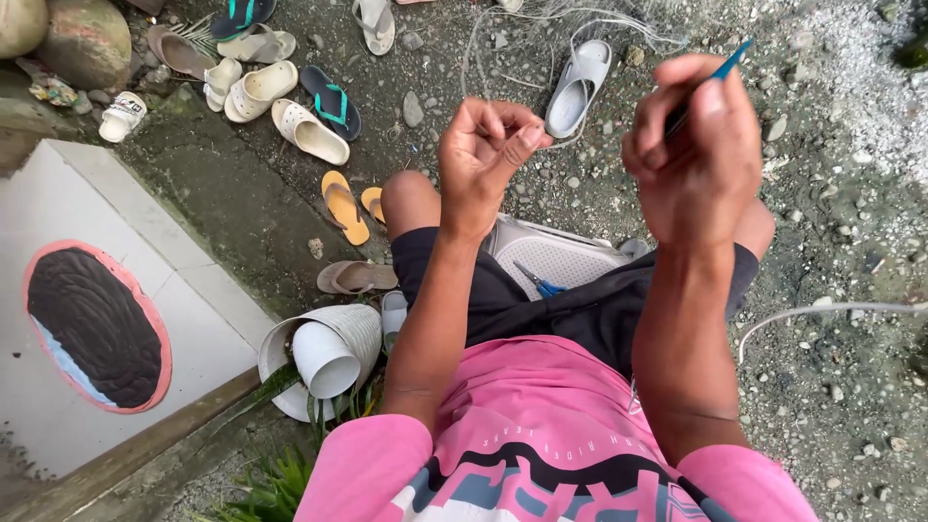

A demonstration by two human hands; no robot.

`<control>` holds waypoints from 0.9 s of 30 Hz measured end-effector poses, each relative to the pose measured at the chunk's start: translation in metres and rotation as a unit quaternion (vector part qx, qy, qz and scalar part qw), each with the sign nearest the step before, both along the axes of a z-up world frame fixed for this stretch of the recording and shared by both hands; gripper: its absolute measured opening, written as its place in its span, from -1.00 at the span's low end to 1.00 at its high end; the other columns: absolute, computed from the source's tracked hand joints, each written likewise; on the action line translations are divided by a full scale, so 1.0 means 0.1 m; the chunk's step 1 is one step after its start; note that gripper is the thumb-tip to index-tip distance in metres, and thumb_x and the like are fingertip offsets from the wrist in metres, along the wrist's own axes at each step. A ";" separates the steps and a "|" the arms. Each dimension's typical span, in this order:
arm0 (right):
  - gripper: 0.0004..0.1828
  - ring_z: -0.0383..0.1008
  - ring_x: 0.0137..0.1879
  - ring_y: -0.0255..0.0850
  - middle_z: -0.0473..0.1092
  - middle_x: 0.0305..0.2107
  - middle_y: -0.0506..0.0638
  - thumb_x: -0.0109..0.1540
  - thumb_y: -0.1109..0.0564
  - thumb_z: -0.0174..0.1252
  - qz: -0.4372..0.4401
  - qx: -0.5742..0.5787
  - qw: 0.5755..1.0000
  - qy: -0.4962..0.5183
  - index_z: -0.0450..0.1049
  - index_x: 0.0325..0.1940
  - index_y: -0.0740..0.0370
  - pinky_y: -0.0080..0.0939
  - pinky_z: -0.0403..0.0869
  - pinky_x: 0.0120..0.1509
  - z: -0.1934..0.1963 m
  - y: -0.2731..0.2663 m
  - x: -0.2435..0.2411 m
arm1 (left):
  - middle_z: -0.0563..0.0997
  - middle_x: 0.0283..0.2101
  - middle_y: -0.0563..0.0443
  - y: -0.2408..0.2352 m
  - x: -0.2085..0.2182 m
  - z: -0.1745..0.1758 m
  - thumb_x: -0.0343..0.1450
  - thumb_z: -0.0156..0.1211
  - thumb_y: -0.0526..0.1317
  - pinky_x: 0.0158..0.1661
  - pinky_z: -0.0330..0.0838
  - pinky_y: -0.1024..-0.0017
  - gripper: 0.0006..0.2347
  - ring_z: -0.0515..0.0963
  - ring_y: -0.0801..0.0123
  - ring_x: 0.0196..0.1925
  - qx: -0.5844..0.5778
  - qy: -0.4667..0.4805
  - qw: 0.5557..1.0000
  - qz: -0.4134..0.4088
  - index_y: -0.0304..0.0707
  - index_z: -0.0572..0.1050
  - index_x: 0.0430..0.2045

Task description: Repairing or weaving a fishing net using a netting needle and fishing line.

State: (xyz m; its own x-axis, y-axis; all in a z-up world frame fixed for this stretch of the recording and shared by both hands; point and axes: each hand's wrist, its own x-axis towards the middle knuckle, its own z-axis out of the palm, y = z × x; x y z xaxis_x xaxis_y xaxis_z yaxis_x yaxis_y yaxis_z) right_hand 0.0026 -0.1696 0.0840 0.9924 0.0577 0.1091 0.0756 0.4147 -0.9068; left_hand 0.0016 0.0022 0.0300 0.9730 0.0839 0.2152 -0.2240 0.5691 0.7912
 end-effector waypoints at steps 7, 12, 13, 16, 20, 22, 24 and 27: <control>-0.74 -0.02 -0.52 -0.42 0.14 -0.54 -0.04 0.36 -0.01 -0.09 0.068 0.143 0.987 0.018 0.30 0.00 0.20 -0.50 0.06 -0.49 0.05 -0.06 0.13 | 0.50 -0.23 -0.13 -0.02 0.06 0.12 0.31 0.30 -0.30 -0.12 0.57 0.47 -0.75 0.57 0.28 -0.18 0.094 -0.025 0.990 -0.102 -0.20 0.25 -0.45; -0.76 -0.05 -0.52 -0.40 0.09 -0.54 -0.05 0.36 -0.01 -0.09 0.092 0.164 0.982 -0.004 0.28 -0.01 0.18 -0.51 0.03 -0.49 0.11 -0.01 0.13 | 0.51 -0.21 -0.17 -0.03 0.08 0.15 0.29 0.32 -0.29 -0.16 0.55 0.52 -0.74 0.59 0.26 -0.20 0.149 -0.036 0.983 -0.100 -0.20 0.25 -0.45; -0.76 -0.05 -0.52 -0.40 0.09 -0.55 -0.04 0.36 0.00 -0.10 0.078 0.158 0.984 -0.003 0.28 -0.02 0.19 -0.50 0.04 -0.49 0.11 0.01 0.13 | 0.53 -0.24 -0.17 -0.04 0.08 0.12 0.30 0.28 -0.34 -0.14 0.55 0.50 -0.76 0.58 0.28 -0.18 0.141 -0.024 0.986 -0.082 -0.20 0.25 -0.47; -0.74 -0.06 -0.55 -0.41 0.10 -0.57 -0.06 0.36 -0.05 -0.10 0.044 0.105 0.993 -0.017 0.28 -0.06 0.18 -0.48 0.02 -0.52 0.12 0.00 0.12 | 0.54 -0.27 -0.15 -0.01 0.07 0.08 0.31 0.25 -0.41 -0.11 0.56 0.48 -0.78 0.56 0.30 -0.17 0.108 -0.005 0.992 -0.068 -0.19 0.26 -0.48; -0.92 0.19 -0.29 -0.30 0.26 -0.34 -0.01 0.29 0.33 0.02 -0.091 -0.279 0.948 -0.126 0.35 -0.13 0.32 -0.33 0.21 -0.24 -0.03 -0.08 0.09 | 0.55 -0.28 -0.13 0.04 0.08 0.06 0.30 0.27 -0.41 -0.11 0.57 0.45 -0.77 0.56 0.28 -0.17 0.065 0.014 0.995 -0.073 -0.18 0.27 -0.47; -0.81 0.32 -0.21 -0.20 0.36 -0.29 0.02 0.29 0.15 0.14 -0.051 -0.432 0.878 -0.201 0.41 -0.08 0.31 -0.22 0.31 -0.16 0.08 -0.04 0.03 | 0.55 -0.28 -0.14 0.03 0.06 0.08 0.31 0.25 -0.43 -0.11 0.56 0.47 -0.78 0.56 0.28 -0.16 0.066 0.010 0.994 -0.083 -0.19 0.27 -0.46; -0.65 0.45 -0.13 -0.08 0.46 -0.25 0.07 0.29 -0.02 0.28 -0.009 -0.568 0.778 -0.267 0.47 -0.03 0.31 -0.10 0.39 -0.08 0.11 -0.02 -0.02 | 0.55 -0.27 -0.14 0.02 0.05 0.10 0.32 0.23 -0.44 -0.11 0.55 0.49 -0.79 0.57 0.29 -0.16 0.068 0.005 0.993 -0.096 -0.20 0.27 -0.45; -0.86 0.31 -0.34 -0.14 0.40 -0.43 0.03 0.33 0.16 0.27 -0.013 -0.520 0.804 -0.287 0.54 -0.23 0.31 -0.18 0.23 -0.28 0.04 -0.03 -0.06 | 0.56 -0.28 -0.12 0.02 0.01 0.11 0.30 0.25 -0.44 -0.15 0.54 0.50 -0.77 0.57 0.32 -0.19 0.083 0.020 0.993 -0.083 -0.19 0.26 -0.45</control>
